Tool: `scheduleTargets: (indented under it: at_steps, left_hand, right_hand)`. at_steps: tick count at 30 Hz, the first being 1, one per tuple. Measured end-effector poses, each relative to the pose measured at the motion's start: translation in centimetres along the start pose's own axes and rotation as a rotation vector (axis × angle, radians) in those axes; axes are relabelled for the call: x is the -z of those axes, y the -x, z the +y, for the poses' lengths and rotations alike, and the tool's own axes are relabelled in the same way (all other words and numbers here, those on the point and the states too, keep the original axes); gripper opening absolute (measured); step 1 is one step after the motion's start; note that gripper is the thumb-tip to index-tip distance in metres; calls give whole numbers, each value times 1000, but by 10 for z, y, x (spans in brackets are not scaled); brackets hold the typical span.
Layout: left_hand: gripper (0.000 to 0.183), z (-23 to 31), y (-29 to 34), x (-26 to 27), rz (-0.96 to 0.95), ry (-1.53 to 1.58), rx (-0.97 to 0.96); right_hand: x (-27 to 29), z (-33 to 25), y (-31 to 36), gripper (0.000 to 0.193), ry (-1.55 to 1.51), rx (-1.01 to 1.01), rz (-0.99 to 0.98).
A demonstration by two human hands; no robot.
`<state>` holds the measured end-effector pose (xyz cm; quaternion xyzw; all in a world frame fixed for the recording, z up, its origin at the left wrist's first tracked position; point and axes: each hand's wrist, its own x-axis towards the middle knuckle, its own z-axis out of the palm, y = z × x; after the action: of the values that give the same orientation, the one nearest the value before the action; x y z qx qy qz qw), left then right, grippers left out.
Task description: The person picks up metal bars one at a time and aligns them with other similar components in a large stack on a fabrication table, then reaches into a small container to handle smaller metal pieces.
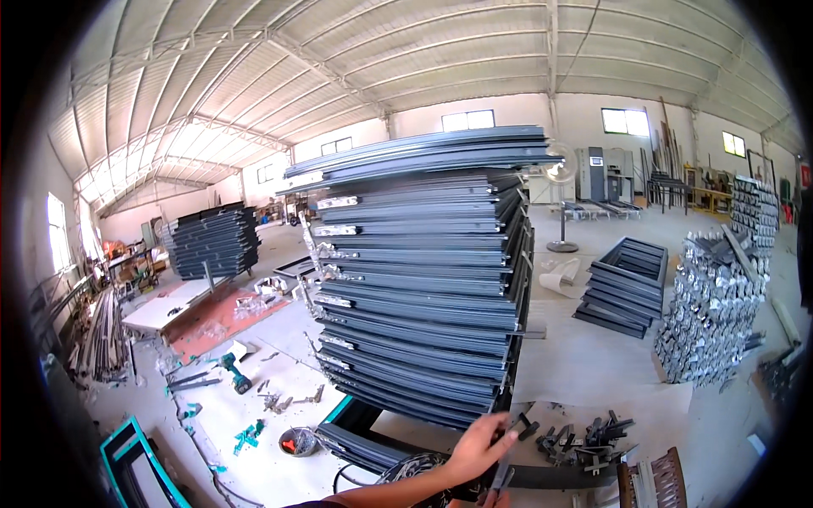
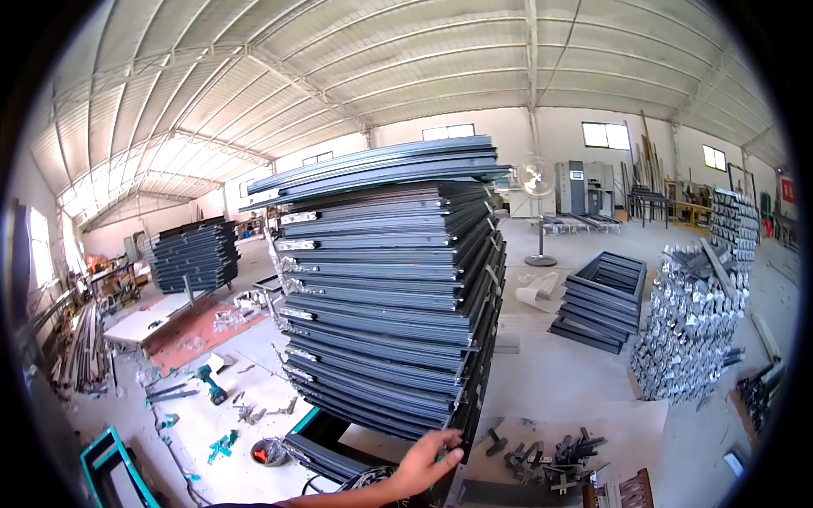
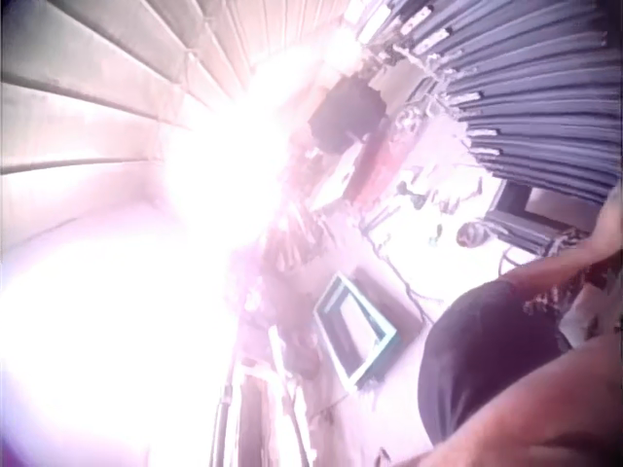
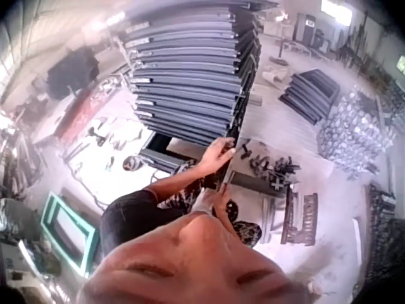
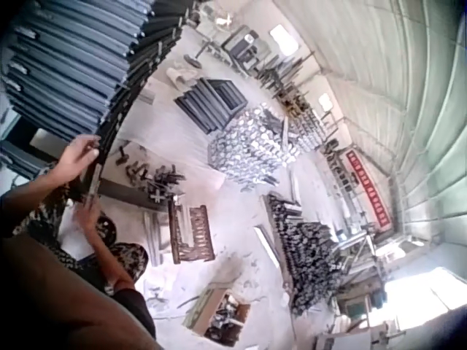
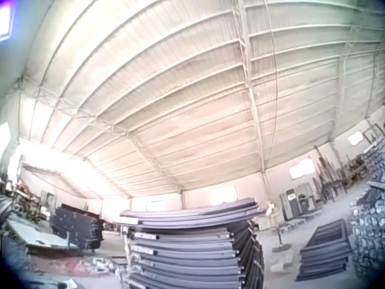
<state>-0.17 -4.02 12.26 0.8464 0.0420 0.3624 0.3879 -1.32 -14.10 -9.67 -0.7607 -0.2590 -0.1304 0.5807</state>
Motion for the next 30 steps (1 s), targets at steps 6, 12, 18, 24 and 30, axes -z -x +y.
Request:
scheduleTargets:
  at_steps: [6,12,18,24,30]
  left_hand:
    - [15,130,-34,100,-182,833,-814]
    - [32,215,-38,127,-254,1039,-1104]
    - [41,205,-39,120,-396,1266,-1141]
    - [43,185,-41,118,-466,1411,-1039]
    - [44,146,-36,99,-481,1480,-754]
  right_hand:
    - [-22,72,25,26,258,19,-83]
    - [-20,102,42,33,233,-90,-221]
    - [3,77,32,28,269,158,-103]
    - [-10,121,61,22,347,-271,-294]
    - [-2,114,25,26,-100,-691,341]
